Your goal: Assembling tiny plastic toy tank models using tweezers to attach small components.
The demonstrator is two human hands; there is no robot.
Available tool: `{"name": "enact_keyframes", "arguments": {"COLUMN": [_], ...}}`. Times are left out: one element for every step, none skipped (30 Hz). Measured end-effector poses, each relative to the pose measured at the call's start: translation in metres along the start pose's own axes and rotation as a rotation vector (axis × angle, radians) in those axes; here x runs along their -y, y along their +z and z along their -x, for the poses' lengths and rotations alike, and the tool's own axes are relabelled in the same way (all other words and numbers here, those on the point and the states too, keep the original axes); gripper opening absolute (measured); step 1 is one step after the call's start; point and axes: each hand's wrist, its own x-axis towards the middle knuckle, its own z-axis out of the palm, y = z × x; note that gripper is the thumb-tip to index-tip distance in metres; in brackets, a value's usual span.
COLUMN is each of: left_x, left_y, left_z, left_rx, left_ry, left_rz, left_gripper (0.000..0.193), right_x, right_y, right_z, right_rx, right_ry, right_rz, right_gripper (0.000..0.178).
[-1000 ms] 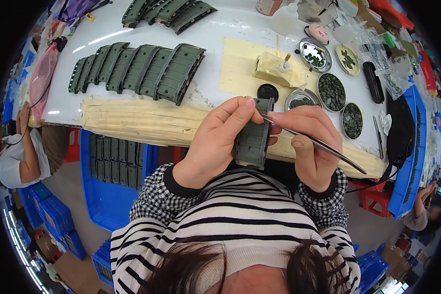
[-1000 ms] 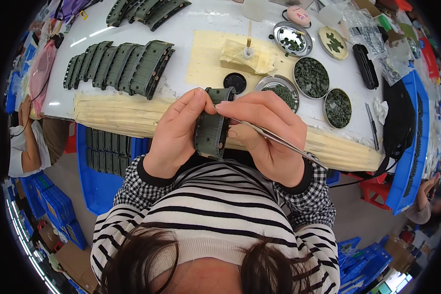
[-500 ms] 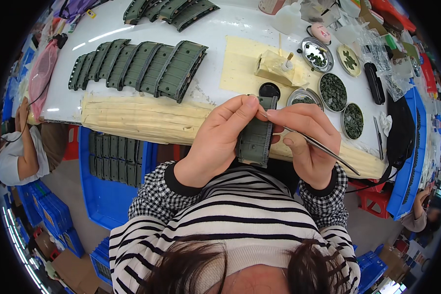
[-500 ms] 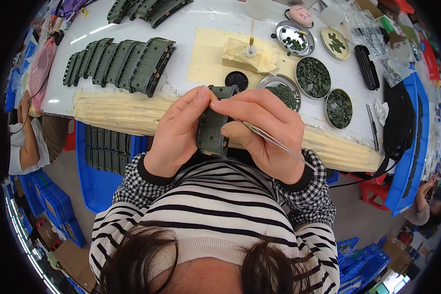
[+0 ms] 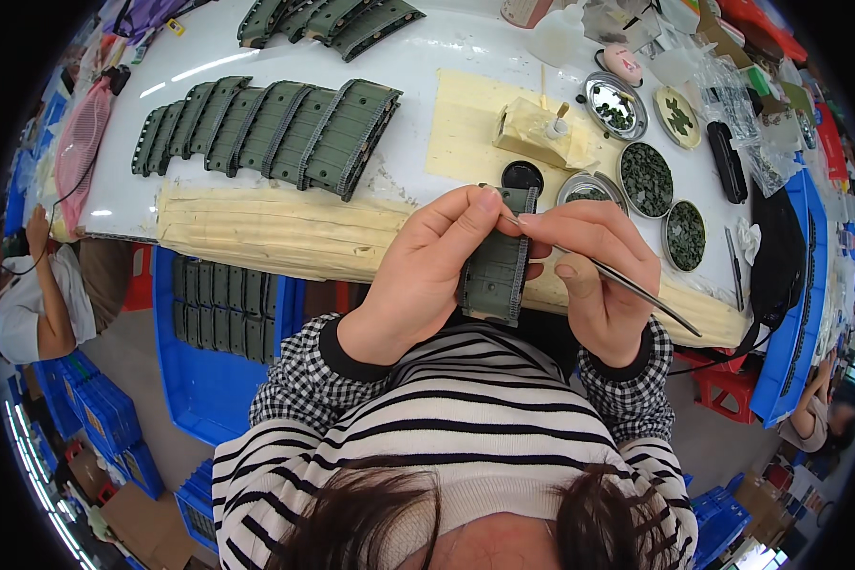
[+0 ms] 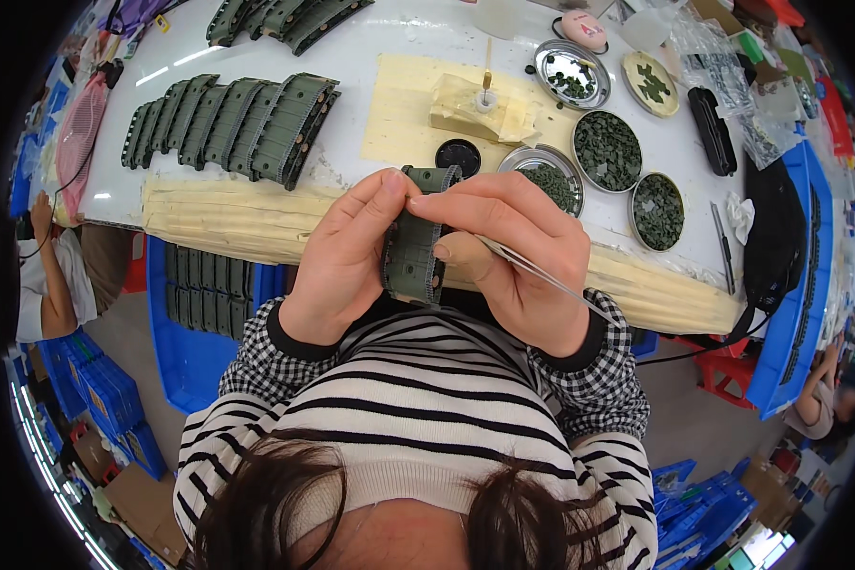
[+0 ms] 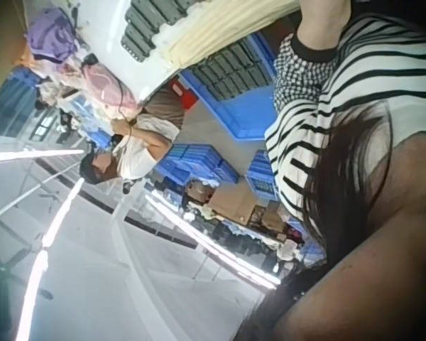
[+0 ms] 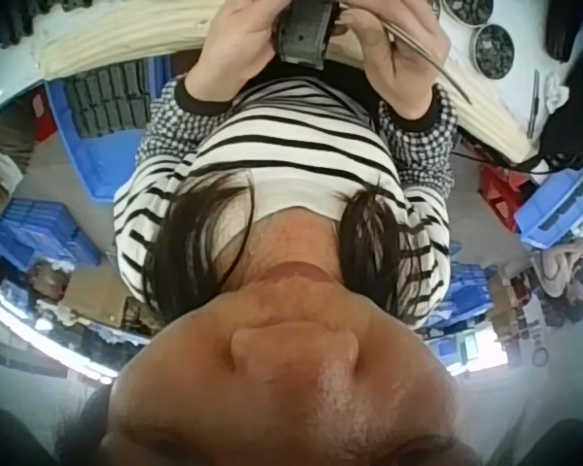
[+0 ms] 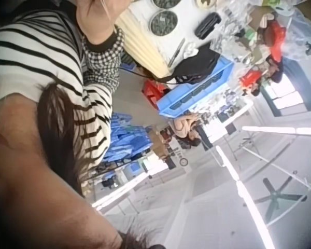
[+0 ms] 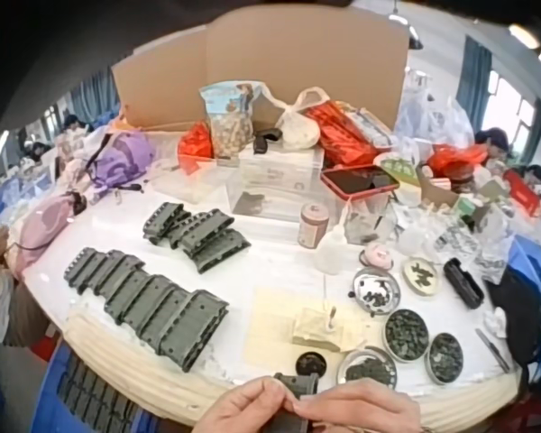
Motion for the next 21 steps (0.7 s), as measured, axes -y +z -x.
{"name": "enact_keyframes", "arguments": {"left_x": [0.000, 0.000, 0.000, 0.000, 0.001, 0.001, 0.001, 0.001, 0.001, 0.001, 0.000, 0.001, 0.002, 0.002, -0.003, -0.010, -0.013, -0.015, -0.015, -0.015, -0.017], "left_y": [0.000, 0.000, 0.000, 0.001, 0.001, 0.001, 0.000, 0.000, 0.000, 0.000, 0.001, -0.002, -0.006, -0.010, -0.007, 0.000, -0.001, -0.001, -0.005, -0.010, -0.015], "left_z": [0.000, 0.000, 0.000, 0.000, 0.000, 0.000, 0.000, 0.000, 0.000, 0.000, 0.000, 0.000, 0.001, 0.002, 0.004, 0.008, 0.010, 0.012, 0.014, 0.015, 0.016], "left_rx": [0.004, 0.007, 0.009, 0.010, 0.011, 0.011, 0.011, 0.011, 0.011, 0.012, 0.011, 0.040, 0.069, 0.097, 0.079, 0.060, 0.039, 0.015, -0.012, -0.039, -0.058], "left_ry": [0.000, 0.000, 0.001, 0.001, 0.002, 0.000, -0.002, -0.004, -0.007, -0.010, -0.013, -0.027, -0.041, -0.055, -0.012, 0.032, 0.071, 0.111, 0.146, 0.181, 0.119], "left_rz": [0.002, 0.004, 0.008, 0.011, 0.014, 0.013, 0.011, 0.010, 0.009, 0.009, 0.008, 0.052, 0.096, 0.139, 0.122, 0.105, 0.092, 0.078, 0.067, 0.057, 0.143], "left_gripper": [0.033, 0.033, 0.034, 0.034, 0.034, 0.034, 0.034, 0.034, 0.034, 0.034, 0.034, 0.030, 0.027, 0.026, 0.026, 0.031, 0.038, 0.046, 0.053, 0.061, 0.060], "right_x": [0.000, 0.000, 0.001, 0.001, 0.001, 0.000, -0.001, -0.001, -0.001, -0.001, -0.002, -0.003, -0.005, -0.007, -0.009, -0.010, -0.012, -0.015, -0.020, -0.025, -0.029], "right_y": [0.000, -0.001, -0.001, -0.001, -0.001, -0.002, -0.003, -0.004, -0.004, -0.002, -0.001, -0.001, 0.000, 0.000, 0.000, -0.001, -0.002, -0.003, -0.005, -0.005, -0.004], "right_z": [0.000, 0.000, -0.001, -0.001, -0.001, -0.002, -0.004, -0.005, -0.005, -0.004, -0.004, -0.003, -0.003, -0.002, -0.002, -0.002, -0.001, -0.001, -0.002, -0.003, -0.004], "right_rx": [0.002, 0.003, 0.005, 0.006, 0.007, 0.015, 0.024, 0.032, 0.023, 0.014, 0.005, -0.018, -0.040, -0.062, -0.131, -0.200, -0.269, -0.241, -0.213, -0.184, -0.158], "right_ry": [-0.001, -0.003, -0.003, -0.003, -0.004, -0.036, -0.068, -0.100, -0.094, -0.089, -0.083, -0.080, -0.077, -0.074, -0.023, 0.029, 0.081, 0.110, 0.140, 0.170, 0.127], "right_rz": [0.006, 0.012, 0.008, 0.004, -0.001, 0.026, 0.053, 0.079, 0.070, 0.061, 0.052, 0.027, 0.002, -0.023, -0.034, -0.046, -0.058, -0.005, 0.048, 0.101, 0.219], "right_gripper": [0.023, 0.023, 0.023, 0.023, 0.022, 0.022, 0.021, 0.021, 0.019, 0.018, 0.017, 0.017, 0.017, 0.017, 0.018, 0.018, 0.019, 0.018, 0.018, 0.017, 0.014]}}
